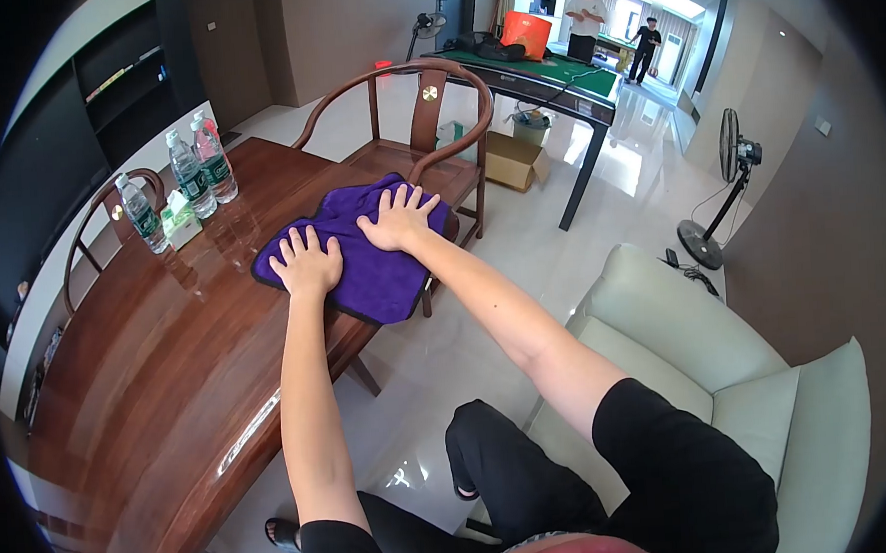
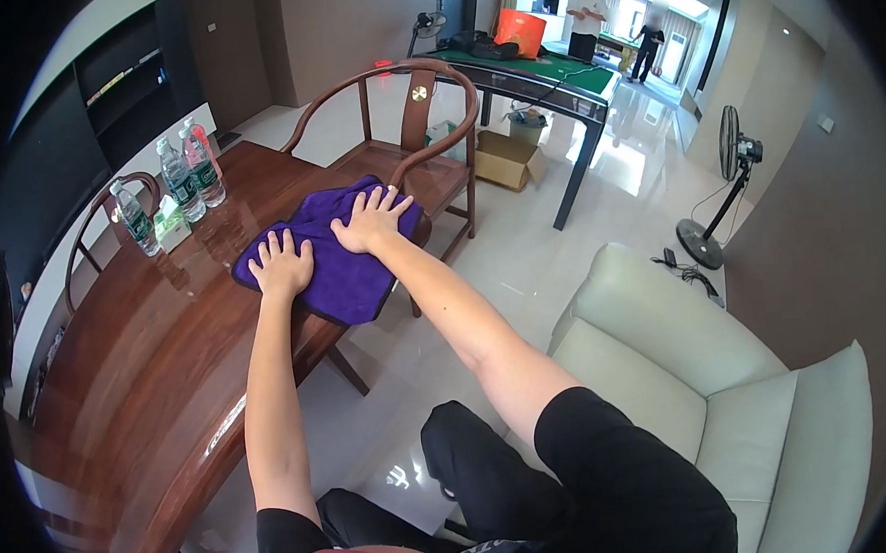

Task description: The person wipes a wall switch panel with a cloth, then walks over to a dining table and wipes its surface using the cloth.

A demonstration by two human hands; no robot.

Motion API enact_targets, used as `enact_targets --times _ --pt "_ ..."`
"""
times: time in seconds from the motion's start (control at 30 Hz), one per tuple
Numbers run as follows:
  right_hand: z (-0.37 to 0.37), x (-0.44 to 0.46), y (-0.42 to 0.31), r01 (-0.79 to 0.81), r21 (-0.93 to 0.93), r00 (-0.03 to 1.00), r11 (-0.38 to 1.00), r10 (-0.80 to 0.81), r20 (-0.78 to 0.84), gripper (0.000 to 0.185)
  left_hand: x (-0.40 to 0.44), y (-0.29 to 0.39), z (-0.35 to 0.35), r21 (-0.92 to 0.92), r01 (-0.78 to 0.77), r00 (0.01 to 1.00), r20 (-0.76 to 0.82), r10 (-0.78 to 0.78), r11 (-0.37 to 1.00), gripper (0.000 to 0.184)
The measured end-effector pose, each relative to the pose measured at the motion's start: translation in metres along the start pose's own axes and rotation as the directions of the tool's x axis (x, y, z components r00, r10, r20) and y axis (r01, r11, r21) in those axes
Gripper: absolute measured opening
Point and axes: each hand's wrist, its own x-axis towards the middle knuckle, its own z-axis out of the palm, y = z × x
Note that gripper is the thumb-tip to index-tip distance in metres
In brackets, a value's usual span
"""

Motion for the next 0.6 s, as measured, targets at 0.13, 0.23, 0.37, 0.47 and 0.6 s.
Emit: enact_targets --times 0.13,0.23,0.37,0.47,0.6 --pt "0.002 0.014 -0.007 0.013 0.008 1.000 1.000 -0.013 -0.004 0.086 0.016 0.003 0.000 0.017 0.025 1.000 0.016 -0.026 1.000 0.068" --pt "0.004 0.020 -0.010 0.024 -0.004 1.000 1.000 -0.024 -0.017 0.085 0.025 0.001 0.003 0.018 0.013 1.000 0.007 -0.013 1.000 0.068" --pt "0.005 0.027 -0.014 0.033 -0.008 0.999 0.999 -0.034 -0.012 0.084 0.034 0.000 0.005 0.021 0.014 1.000 0.000 -0.014 1.000 0.068" --pt "0.004 0.030 -0.016 0.040 -0.005 0.999 0.999 -0.040 -0.004 0.084 0.038 0.002 0.005 0.023 0.019 1.000 0.001 -0.019 1.000 0.068" --pt "0.002 0.032 -0.018 0.051 -0.015 0.999 0.999 -0.051 0.000 0.084 0.043 0.002 0.006 0.032 0.026 1.000 0.003 -0.026 0.999 0.068"
